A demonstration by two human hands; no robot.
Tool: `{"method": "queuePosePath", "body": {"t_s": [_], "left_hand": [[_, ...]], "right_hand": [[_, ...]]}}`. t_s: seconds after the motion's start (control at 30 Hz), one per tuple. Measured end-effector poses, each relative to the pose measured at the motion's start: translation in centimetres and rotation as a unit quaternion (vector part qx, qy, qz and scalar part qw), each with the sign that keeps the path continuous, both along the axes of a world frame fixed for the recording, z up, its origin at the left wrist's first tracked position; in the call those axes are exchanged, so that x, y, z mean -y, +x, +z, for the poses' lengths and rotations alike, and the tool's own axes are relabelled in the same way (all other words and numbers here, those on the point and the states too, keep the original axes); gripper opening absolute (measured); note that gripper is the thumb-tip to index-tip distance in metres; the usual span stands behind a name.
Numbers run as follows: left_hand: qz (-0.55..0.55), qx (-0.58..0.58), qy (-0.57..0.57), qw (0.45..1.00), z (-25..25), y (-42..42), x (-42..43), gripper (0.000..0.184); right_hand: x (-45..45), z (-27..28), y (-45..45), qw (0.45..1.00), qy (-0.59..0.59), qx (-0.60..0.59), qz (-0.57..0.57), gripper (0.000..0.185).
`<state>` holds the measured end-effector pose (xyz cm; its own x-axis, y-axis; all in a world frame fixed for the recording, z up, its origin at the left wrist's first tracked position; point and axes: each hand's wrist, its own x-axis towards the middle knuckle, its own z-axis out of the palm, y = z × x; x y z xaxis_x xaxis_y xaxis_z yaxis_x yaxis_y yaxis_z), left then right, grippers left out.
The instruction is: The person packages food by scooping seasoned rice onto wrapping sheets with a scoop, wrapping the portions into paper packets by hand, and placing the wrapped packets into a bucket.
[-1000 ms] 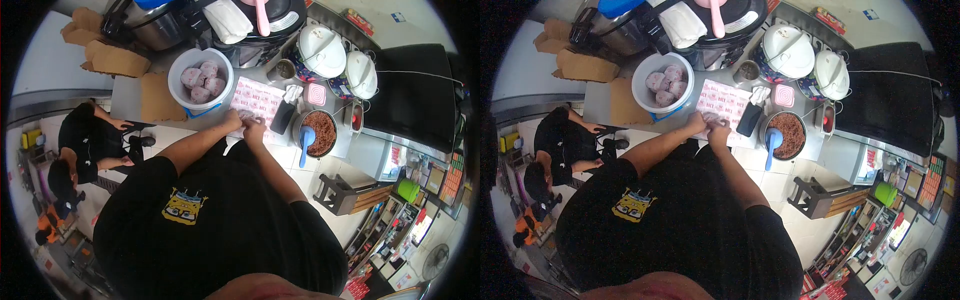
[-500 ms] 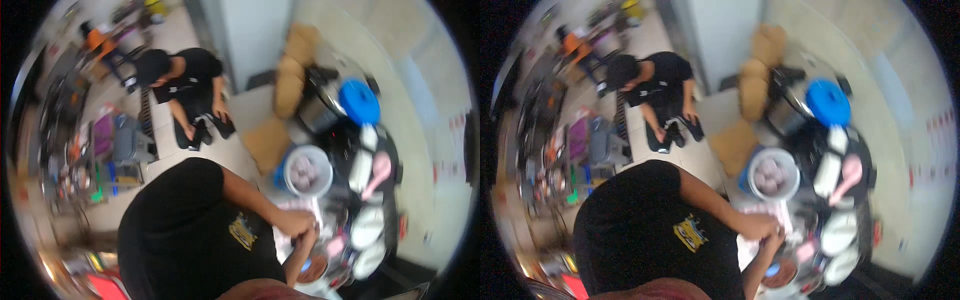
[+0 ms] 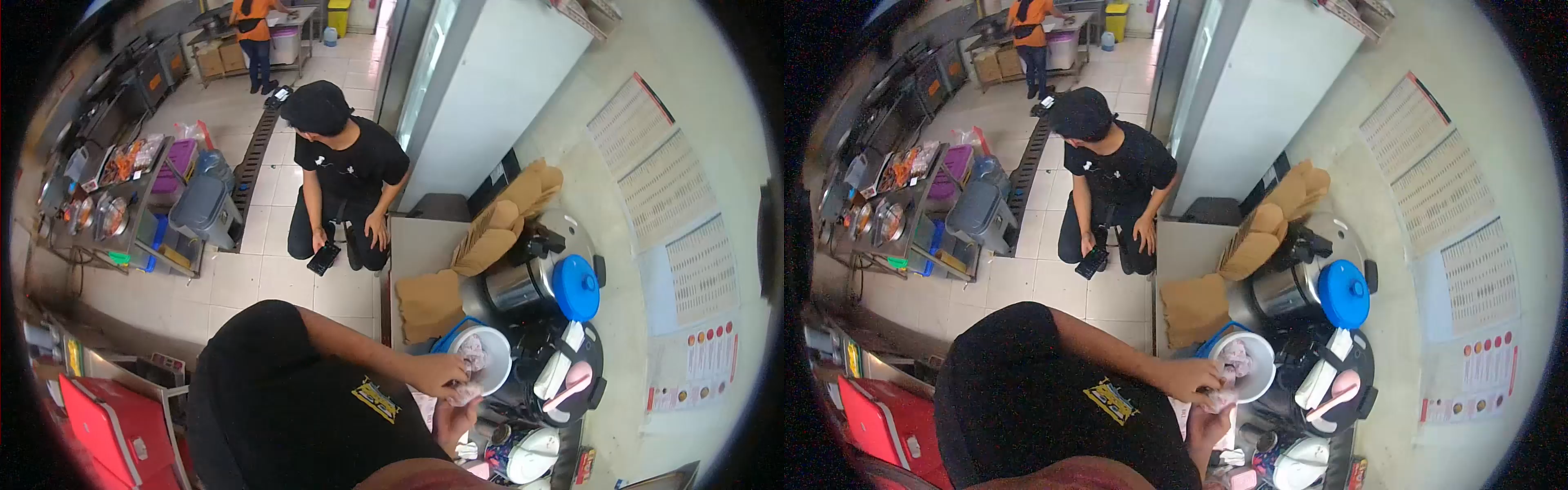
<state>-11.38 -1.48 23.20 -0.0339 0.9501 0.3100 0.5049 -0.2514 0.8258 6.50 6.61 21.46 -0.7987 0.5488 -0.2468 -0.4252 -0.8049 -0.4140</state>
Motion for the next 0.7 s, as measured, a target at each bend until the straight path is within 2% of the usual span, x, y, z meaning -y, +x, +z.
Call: {"method": "queuePosePath", "body": {"t_s": [0.03, 0.1, 0.17, 0.2, 0.23, 0.3, 0.37, 0.4, 0.47, 0.57, 0.7], "left_hand": [[-0.002, -0.099, -0.063, 0.993, -0.5, -0.3, 0.4, 0.051], [0.112, -0.186, 0.077, 0.973, 2.6, -0.1, 2.4, 0.054], [0.039, -0.188, 0.155, 0.969, 3.7, -0.4, 2.3, 0.058], [-0.008, -0.194, 0.151, 0.969, 3.3, -0.3, 1.8, 0.057], [-0.058, -0.200, 0.148, 0.967, 2.5, 0.1, 1.1, 0.057], [-0.124, -0.154, 0.094, 0.976, 1.1, 0.7, 0.3, 0.056], [-0.092, -0.173, 0.098, 0.976, 0.4, 0.3, -0.4, 0.054], [-0.114, -0.160, 0.098, 0.976, 0.1, 0.5, -0.6, 0.054], [-0.077, -0.160, 0.092, 0.980, -0.2, 0.8, -1.0, 0.052], [-0.071, -0.176, 0.080, 0.979, -0.5, 1.4, -1.7, 0.057], [-0.119, -0.163, 0.098, 0.975, 0.2, 0.2, -2.8, 0.058]], "right_hand": [[-0.3, -1.7, 0.4, 0.999, -0.010, -0.022, 0.028, 0.052], [0.1, -1.2, 0.3, 0.992, 0.039, 0.099, 0.072, 0.047], [0.9, 1.0, -0.1, 0.966, 0.125, 0.209, 0.087, 0.042], [1.3, 3.3, -0.9, 0.952, 0.091, 0.273, 0.108, 0.042], [1.5, 2.5, -0.2, 0.933, 0.064, 0.333, 0.122, 0.043], [1.6, 0.5, 1.8, 0.952, 0.012, 0.275, 0.133, 0.041], [1.4, 1.1, 2.1, 0.981, 0.020, 0.139, 0.131, 0.039], [1.5, 1.2, 2.3, 0.983, 0.010, 0.149, 0.109, 0.039], [1.5, 1.4, 2.6, 0.961, 0.001, 0.221, 0.168, 0.037], [1.0, 1.0, 3.1, 0.969, -0.073, 0.193, 0.132, 0.038], [0.2, 1.2, 2.3, 0.972, -0.040, 0.192, 0.130, 0.040]]}}
